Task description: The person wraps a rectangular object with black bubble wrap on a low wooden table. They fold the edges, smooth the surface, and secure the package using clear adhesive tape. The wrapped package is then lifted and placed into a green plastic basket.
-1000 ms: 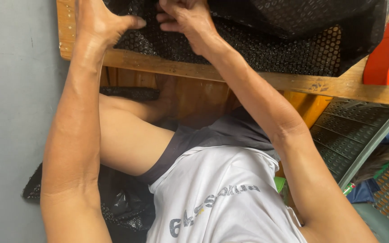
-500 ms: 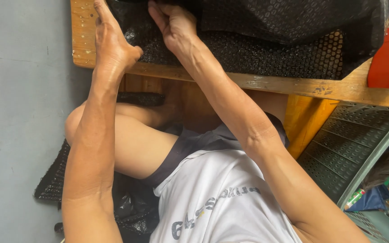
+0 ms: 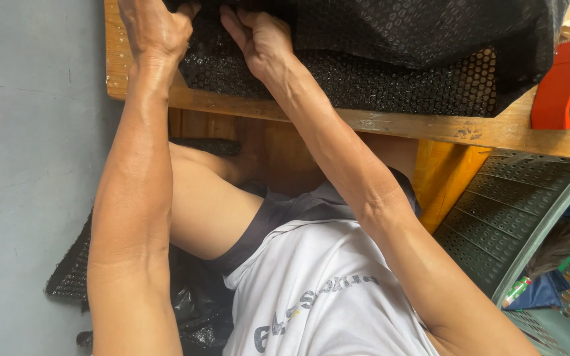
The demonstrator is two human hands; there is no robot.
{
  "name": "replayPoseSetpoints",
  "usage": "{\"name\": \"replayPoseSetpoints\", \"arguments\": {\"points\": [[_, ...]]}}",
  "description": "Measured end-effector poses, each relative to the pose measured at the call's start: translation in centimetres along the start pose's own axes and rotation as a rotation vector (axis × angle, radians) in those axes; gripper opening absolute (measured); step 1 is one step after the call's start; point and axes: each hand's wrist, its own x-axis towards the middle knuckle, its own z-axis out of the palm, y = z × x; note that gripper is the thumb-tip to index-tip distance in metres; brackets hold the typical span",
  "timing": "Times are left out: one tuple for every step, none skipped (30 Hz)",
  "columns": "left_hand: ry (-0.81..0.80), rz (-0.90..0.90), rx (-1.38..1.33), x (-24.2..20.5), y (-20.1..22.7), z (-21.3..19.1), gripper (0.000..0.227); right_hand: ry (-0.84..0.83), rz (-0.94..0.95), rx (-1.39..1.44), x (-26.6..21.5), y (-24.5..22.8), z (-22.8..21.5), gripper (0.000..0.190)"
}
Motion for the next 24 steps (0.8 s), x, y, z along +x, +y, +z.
{"name": "replayPoseSetpoints", "arguments": {"points": [[-0.023,-0.064,-0.015,0.0,0.8,-0.2,0.047,-0.039,0.029,-0.063,-1.0,-0.7,0.1,0.016],[-0.024,-0.058,-0.017,0.1,1.7,-0.9,0.047,-0.039,0.024,-0.058,-3.3,-2.0,-0.9,0.016],[-0.032,-0.036,-0.019,0.2,2.5,-1.5,0.043,-0.216,-0.009,-0.403,-5.6,-3.3,-1.9,0.043],[-0.041,-0.02,-0.022,0.1,3.3,-2.1,0.04,-0.389,-0.039,-0.754,-7.8,-4.5,-3.0,0.073],[-0.041,-0.019,-0.025,0.2,2.9,-1.9,0.04,-0.387,-0.041,-0.755,-9.5,-6.0,-4.0,0.073],[-0.012,0.038,0.048,0.2,2.5,-1.4,0.039,-0.489,-0.491,-1.12,-11.2,-7.5,-5.1,0.042],[0.018,0.095,0.121,0.1,2.2,-1.0,0.04,-0.573,-0.961,-1.467,-12.9,-9.1,-6.2,0.014],[0.015,0.095,0.117,0.1,2.1,-0.7,0.04,-0.569,-0.96,-1.47,-11.9,-10.5,-7.1,0.014],[0.042,0.11,0.179,0.0,2.0,-0.3,0.038,-0.531,-1.256,-1.639,-10.9,-12.0,-8.0,0.012],[0.067,0.127,0.241,-0.2,1.9,0.0,0.036,-0.481,-1.557,-1.796,-10.0,-13.4,-9.0,0.01],[0.063,0.129,0.236,-0.4,2.3,0.0,0.036,-0.475,-1.555,-1.8,-8.1,-14.4,-9.9,0.01],[0.069,0.087,0.238,-0.3,2.7,0.0,0.041,-0.59,-1.334,-1.822,-6.3,-15.3,-10.7,0.022],[0.074,0.045,0.239,-0.2,3.1,-0.1,0.046,-0.699,-1.112,-1.826,-4.5,-16.2,-11.5,0.035],[0.078,0.05,0.236,-0.1,3.1,0.5,0.046,-0.694,-1.119,-1.827,-3.9,-16.2,-12.0,0.035],[0.078,0.041,0.301,0.1,3.0,1.0,0.057,-0.699,-1.186,-1.799,-3.4,-16.1,-12.5,0.036],[0.075,0.022,0.372,-0.1,2.7,1.4,0.068,-0.716,-1.244,-1.769,-2.8,-15.7,-13.0,0.037],[0.077,0.018,0.375,0.0,2.7,1.5,0.068,-0.722,-1.243,-1.767,-2.6,-15.7,-12.9,0.037],[0.081,-0.019,0.35,-0.1,2.6,1.7,0.062,-0.694,-1.179,-1.729,-2.6,-15.6,-13.1,0.037],[0.085,-0.056,0.324,-0.3,2.6,2.0,0.055,-0.666,-1.114,-1.691,-2.5,-15.5,-13.2,0.037],[0.082,-0.058,0.328,-0.4,2.6,1.6,0.055,-0.668,-1.11,-1.689,-2.9,-15.3,-13.0,0.037],[0.059,-0.087,0.273,-0.5,2.6,1.2,0.051,-0.622,-1.108,-1.82,-3.2,-15.2,-12.7,0.04],[0.039,-0.108,0.216,-0.1,2.8,0.9,0.05,-0.566,-1.11,-1.948,-3.5,-15.3,-12.3,0.042],[0.04,-0.104,0.217,0.2,2.9,0.5,0.05,-0.562,-1.113,-1.945,-4.7,-14.1,-11.4,0.042],[0.027,-0.124,0.196,0.2,3.0,0.3,0.049,-0.444,-1.128,-2.02,-6.0,-12.9,-10.7,0.034]]}}
